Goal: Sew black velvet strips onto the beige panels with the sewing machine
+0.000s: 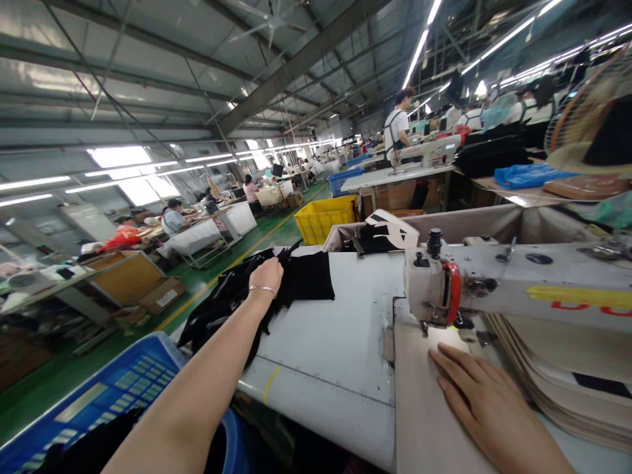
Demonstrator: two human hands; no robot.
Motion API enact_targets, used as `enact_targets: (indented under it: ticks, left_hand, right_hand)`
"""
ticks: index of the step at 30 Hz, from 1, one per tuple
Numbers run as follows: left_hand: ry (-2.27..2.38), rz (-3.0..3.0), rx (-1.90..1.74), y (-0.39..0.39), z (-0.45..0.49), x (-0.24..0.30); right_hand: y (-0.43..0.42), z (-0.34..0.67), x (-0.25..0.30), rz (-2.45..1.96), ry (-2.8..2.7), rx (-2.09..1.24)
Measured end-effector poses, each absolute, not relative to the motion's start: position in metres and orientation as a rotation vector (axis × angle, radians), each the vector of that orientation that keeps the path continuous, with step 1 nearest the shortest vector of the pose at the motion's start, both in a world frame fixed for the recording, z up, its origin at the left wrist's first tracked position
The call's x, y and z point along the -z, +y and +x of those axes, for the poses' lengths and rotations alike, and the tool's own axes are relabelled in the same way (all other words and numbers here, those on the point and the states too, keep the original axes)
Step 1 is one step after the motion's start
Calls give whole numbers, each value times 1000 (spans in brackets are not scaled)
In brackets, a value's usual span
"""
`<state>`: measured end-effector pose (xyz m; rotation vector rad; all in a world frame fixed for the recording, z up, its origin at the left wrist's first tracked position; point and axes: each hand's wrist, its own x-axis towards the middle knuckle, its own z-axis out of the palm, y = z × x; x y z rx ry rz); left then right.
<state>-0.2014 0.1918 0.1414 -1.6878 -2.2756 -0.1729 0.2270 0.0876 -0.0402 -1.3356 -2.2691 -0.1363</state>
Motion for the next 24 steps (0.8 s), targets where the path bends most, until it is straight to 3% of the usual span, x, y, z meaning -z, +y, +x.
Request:
enact_targets:
  ticks: [4,8,11,16,24]
  left_hand:
    - [-2141,-1931,279,168,-159,-141]
    - [-1972,-2515,234,142,-86,-80]
    - [-1671,-2919,429,141,-45,-40]
    - [-1354,-3034,447,170,-12,-23]
    - [-1645,-3076,503,167,3,-20]
  right_hand:
    - [89,228,42,-1335,-2261,130]
    - [88,228,37,-1325,-2285,91]
    - [85,226,30,-1345,-2296,63]
    - [80,223,18,-1387,-2317,22]
    - [78,220,12,-1401,-2285,-19]
